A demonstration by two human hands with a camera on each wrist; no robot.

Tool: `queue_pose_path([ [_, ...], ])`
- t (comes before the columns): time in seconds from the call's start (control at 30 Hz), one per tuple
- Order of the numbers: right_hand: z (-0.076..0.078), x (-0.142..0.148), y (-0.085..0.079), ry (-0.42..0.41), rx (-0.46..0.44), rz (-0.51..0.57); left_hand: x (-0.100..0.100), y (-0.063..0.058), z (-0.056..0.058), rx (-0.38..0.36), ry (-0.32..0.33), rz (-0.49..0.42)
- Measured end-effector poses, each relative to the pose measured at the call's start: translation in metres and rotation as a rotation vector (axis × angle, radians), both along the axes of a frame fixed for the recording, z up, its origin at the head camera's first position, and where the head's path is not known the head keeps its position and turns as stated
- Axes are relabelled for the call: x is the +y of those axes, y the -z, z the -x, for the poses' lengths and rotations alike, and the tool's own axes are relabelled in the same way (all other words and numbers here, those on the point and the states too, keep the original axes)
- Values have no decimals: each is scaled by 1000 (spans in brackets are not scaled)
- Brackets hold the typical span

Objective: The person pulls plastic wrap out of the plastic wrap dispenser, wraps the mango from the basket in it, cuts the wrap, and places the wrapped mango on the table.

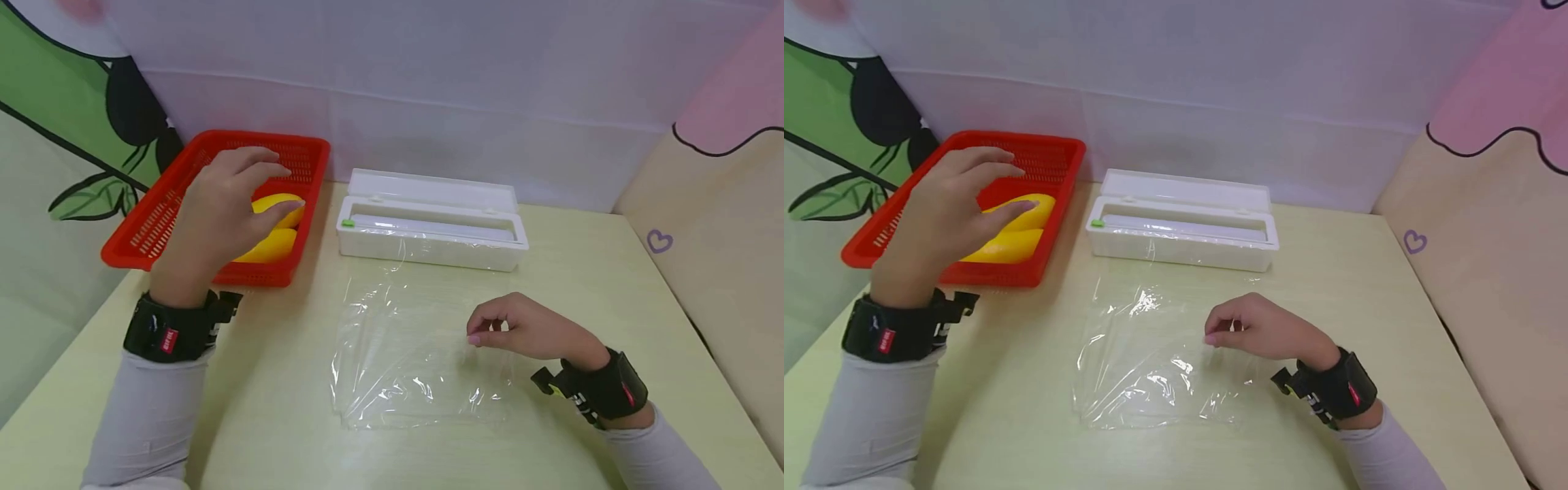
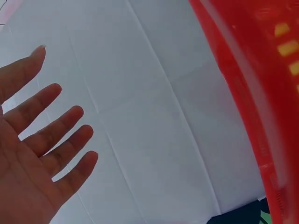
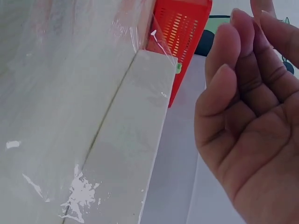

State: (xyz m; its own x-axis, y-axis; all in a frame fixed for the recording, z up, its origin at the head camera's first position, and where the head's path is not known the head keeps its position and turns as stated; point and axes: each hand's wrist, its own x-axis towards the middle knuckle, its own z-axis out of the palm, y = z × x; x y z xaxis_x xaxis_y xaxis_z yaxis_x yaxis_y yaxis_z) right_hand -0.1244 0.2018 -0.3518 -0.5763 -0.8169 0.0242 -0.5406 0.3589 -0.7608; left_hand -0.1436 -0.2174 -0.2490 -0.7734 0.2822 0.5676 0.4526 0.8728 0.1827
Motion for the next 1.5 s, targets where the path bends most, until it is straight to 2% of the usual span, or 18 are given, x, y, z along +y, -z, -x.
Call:
queue_pose_path([
  [0.1,4,8,-2,52,1,-1,-11,-1,11,-166,-85,16],
  [0.23,8,16,-3,90,8,4,-24,1,25,-377,-154,35],
  [0.4,15,21,-3,107,19,-17,-35,10,37,-547,-174,69],
  [0.57,24,27,-3,156,7,-39,-42,24,46,-700,-195,89],
  [0.7,36,35,-2,203,23,-44,-48,34,51,-778,-203,93],
  [0.8,46,41,-3,259,71,-45,-51,38,52,-837,-206,99],
  [0.9,58,47,-2,333,174,-37,-51,40,53,-895,-211,96],
  [1.07,77,55,7,493,408,-6,-54,45,56,-952,-227,102],
  [1.17,88,60,13,567,483,-2,-55,48,58,-973,-227,109],
  [1.23,94,62,17,598,495,-6,-55,50,59,-994,-233,110],
  [1.4,107,67,25,651,461,-17,-52,51,59,-1044,-267,85],
  [1.5,109,69,29,679,453,-35,-52,51,58,-1058,-279,77],
])
